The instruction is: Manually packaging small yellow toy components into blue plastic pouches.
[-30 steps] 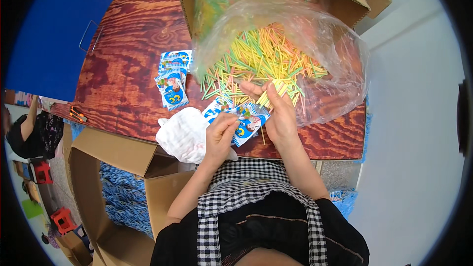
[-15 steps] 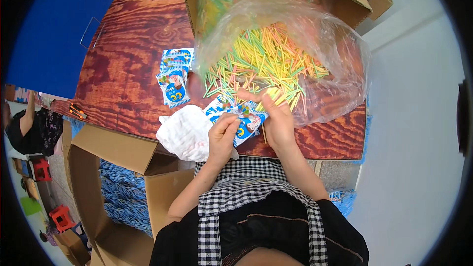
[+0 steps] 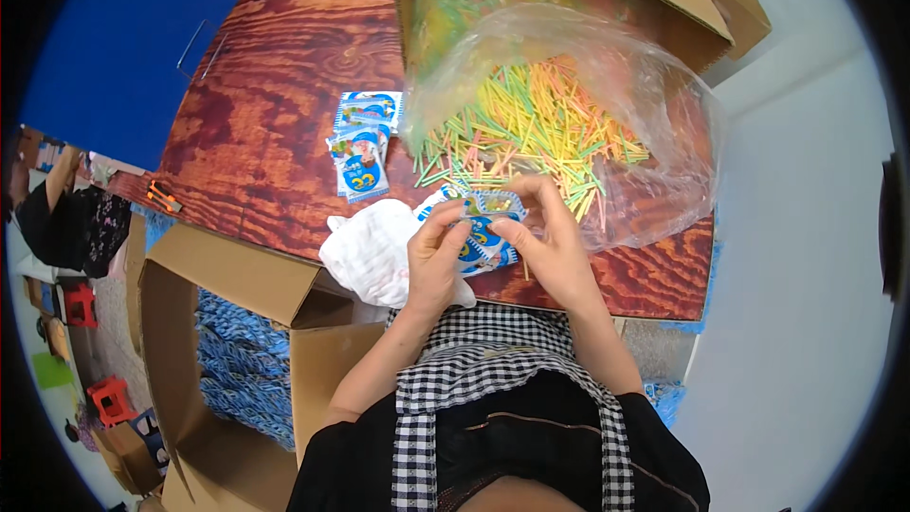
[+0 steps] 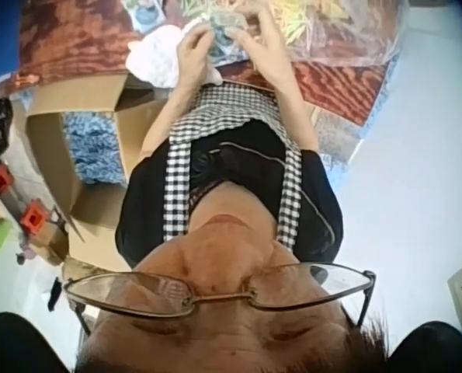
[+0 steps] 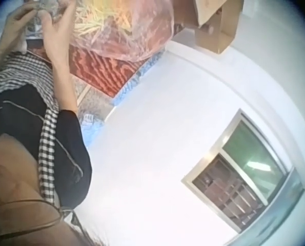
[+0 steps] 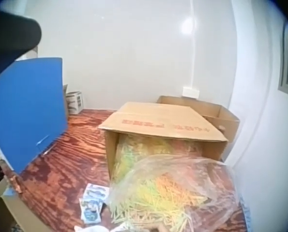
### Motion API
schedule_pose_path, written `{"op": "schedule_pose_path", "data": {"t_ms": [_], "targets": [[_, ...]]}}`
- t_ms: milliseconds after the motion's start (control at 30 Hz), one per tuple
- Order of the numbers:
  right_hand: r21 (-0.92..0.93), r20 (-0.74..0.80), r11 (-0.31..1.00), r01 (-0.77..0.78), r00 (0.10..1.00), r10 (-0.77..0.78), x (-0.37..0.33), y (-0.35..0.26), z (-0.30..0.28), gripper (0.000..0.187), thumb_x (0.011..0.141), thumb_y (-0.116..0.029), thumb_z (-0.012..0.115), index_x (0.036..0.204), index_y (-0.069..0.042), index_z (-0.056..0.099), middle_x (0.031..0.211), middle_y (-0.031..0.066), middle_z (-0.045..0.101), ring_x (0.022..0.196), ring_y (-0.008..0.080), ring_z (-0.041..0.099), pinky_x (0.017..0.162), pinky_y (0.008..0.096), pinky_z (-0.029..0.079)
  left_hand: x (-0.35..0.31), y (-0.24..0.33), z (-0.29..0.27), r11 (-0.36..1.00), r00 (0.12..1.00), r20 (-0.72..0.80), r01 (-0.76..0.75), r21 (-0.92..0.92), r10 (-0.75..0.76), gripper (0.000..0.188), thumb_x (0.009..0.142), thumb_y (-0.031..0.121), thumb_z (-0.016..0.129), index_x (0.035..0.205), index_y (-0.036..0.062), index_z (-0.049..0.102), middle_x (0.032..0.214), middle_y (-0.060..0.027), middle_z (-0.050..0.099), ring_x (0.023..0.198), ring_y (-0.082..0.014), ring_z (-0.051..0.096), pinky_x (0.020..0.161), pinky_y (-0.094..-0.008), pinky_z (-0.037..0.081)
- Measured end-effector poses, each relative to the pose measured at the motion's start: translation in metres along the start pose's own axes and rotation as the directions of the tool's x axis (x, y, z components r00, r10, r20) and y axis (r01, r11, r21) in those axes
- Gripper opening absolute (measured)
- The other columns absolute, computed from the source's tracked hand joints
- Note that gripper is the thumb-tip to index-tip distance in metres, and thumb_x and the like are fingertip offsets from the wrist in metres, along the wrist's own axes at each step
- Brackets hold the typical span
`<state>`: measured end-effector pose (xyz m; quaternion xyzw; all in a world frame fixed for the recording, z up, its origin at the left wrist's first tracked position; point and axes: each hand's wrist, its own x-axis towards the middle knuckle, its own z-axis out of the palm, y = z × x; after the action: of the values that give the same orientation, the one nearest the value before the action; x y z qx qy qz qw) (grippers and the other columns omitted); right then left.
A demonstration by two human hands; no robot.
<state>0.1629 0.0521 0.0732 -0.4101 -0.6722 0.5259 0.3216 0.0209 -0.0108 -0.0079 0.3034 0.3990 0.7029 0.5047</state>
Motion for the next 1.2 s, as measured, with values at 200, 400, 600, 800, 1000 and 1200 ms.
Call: {"op": "schedule_pose_path", "data": {"t_ms": [200,400,600,800,1000,1200], "targets": [[-0.333,0.036,0.891,0.307,0.949,-0.313,-0.002,0.003,0.013,0.010,0.079,0.002,0.061,0.088,0.001,0.058,0.082,0.0121,0.055,0.075,0.0265,0.058,0.067,0.0332,0.045,0.006,0.034,-0.007,0.909,0.991,0.135,-0.074,0.410,0.020,0.020,0.089,0.005,0.061,0.108,-0.0015,0.062,0.107,-0.0066,0.061,0.107,-0.0137,0.054,0.093,-0.0290,0.043],[0.016,-0.032,0.980,0.196,0.980,-0.195,0.015,0.013,0.023,0.008,0.087,-0.005,0.061,0.090,0.002,0.059,0.080,0.0060,0.058,0.070,0.0128,0.055,0.064,0.0268,0.045,0.019,0.053,-0.027,0.948,1.000,0.004,-0.010,0.317,0.009,0.013,0.092,0.008,0.057,0.099,-0.0023,0.061,0.095,-0.0099,0.065,0.082,-0.0141,0.063,0.078,-0.0282,0.049],[-0.611,-0.075,0.791,-0.018,0.997,-0.035,0.020,0.041,0.003,0.019,0.077,-0.011,0.071,0.085,0.000,0.058,0.079,0.0125,0.060,0.074,0.0266,0.060,0.067,0.0343,0.047,0.079,0.068,-0.087,0.819,0.935,-0.184,-0.156,0.553,0.302,0.016,0.093,0.012,0.058,0.098,-0.0028,0.061,0.093,-0.0020,0.057,0.078,-0.0088,0.056,0.070,-0.0242,0.044],[-0.649,-0.083,0.759,0.046,0.988,-0.131,0.017,0.063,0.021,0.028,0.067,-0.013,0.076,0.085,-0.003,0.058,0.083,0.0122,0.059,0.088,0.0318,0.057,0.075,0.0404,0.045,0.100,0.059,-0.098,0.282,0.861,-0.213,0.085,0.956,0.461,0.028,0.086,0.014,0.063,0.109,-0.0020,0.061,0.107,-0.0125,0.056,0.099,-0.0266,0.055,0.086,-0.0376,0.043],[-0.581,-0.060,0.804,0.131,0.978,-0.202,0.016,0.059,0.007,0.022,0.069,-0.009,0.073,0.084,-0.001,0.058,0.081,0.0117,0.057,0.082,0.0299,0.057,0.072,0.0380,0.045,0.059,0.074,-0.054,0.097,0.847,0.164,-0.245,0.965,0.505,0.039,0.083,0.015,0.067,0.119,0.0023,0.057,0.121,-0.0165,0.055,0.115,-0.0322,0.048,0.096,-0.0414,0.038],[-0.175,-0.066,0.980,0.092,0.992,-0.105,0.013,0.045,0.011,0.014,0.079,-0.009,0.070,0.083,-0.001,0.059,0.076,0.0078,0.054,0.067,0.0175,0.053,0.061,0.0301,0.043,0.021,0.040,-0.010,0.537,0.978,0.206,-0.167,0.827,-0.013,0.022,0.080,0.011,0.069,0.098,0.0011,0.062,0.088,-0.0117,0.062,0.084,-0.0260,0.058,0.075,-0.0356,0.045]]}}
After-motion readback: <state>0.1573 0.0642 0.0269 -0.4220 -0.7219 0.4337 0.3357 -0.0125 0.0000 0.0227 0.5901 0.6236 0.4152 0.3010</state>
